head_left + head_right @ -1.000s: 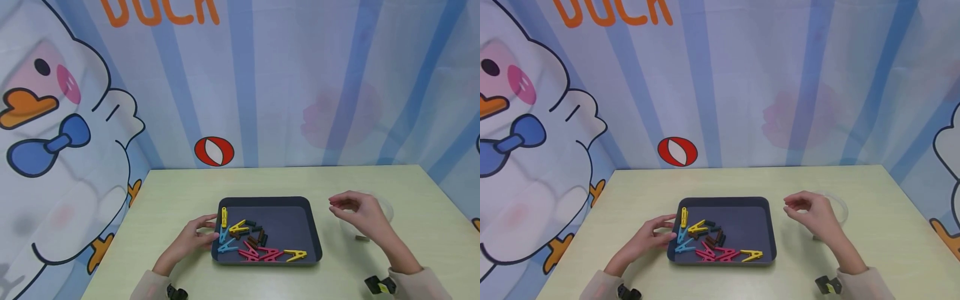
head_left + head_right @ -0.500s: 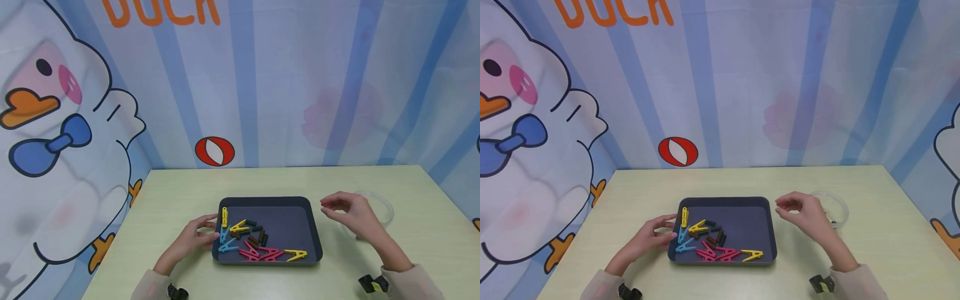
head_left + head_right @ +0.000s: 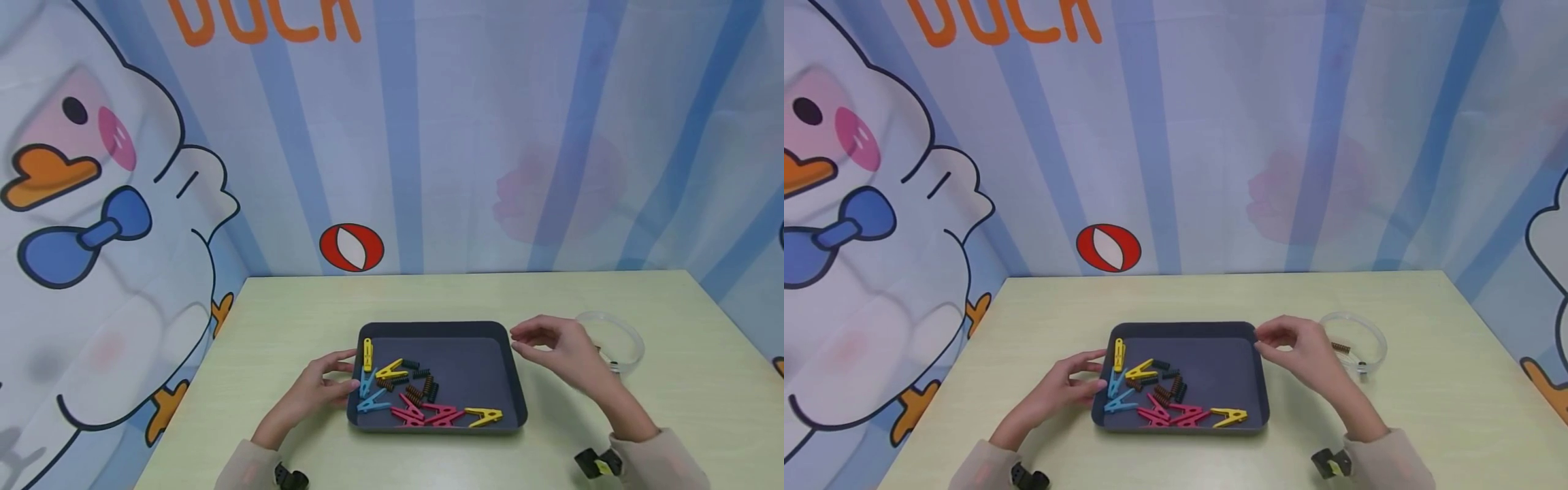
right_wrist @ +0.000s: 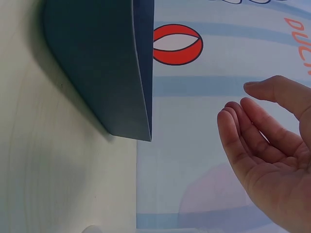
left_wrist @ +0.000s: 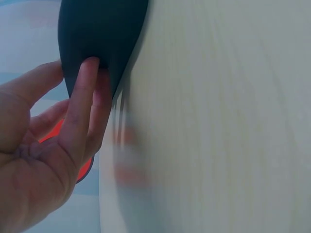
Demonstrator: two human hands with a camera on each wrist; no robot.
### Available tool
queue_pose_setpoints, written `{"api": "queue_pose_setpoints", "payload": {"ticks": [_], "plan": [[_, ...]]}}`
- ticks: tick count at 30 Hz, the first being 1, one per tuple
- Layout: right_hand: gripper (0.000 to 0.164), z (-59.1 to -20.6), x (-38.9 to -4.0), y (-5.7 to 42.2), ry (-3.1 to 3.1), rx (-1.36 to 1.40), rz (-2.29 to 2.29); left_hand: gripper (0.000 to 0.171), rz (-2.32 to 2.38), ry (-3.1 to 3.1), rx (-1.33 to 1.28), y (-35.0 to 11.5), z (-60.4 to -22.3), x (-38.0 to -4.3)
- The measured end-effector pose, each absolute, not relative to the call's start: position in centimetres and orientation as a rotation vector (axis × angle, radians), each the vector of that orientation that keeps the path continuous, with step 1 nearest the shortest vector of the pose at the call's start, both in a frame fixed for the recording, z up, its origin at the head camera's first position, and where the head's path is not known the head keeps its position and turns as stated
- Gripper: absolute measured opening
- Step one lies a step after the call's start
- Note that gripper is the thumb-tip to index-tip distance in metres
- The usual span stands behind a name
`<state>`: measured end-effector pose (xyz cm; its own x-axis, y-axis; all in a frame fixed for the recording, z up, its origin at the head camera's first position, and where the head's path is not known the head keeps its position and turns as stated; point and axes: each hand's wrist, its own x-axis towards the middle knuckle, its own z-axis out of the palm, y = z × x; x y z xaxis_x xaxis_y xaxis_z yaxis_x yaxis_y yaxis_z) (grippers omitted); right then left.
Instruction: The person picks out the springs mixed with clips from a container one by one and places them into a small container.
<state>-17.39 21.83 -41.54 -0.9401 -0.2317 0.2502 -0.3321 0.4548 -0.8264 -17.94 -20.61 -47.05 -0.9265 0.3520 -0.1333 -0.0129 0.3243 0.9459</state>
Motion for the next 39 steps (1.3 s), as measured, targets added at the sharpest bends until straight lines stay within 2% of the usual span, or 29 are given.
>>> {"api": "queue_pose_setpoints", "payload": {"ticks": [39], "plan": [[0.017,-43.2,-17.8,17.9,-2.584,0.711,1.614,0.061,1.628,2.278,0.271,-20.4,-46.8,-17.8]]}}
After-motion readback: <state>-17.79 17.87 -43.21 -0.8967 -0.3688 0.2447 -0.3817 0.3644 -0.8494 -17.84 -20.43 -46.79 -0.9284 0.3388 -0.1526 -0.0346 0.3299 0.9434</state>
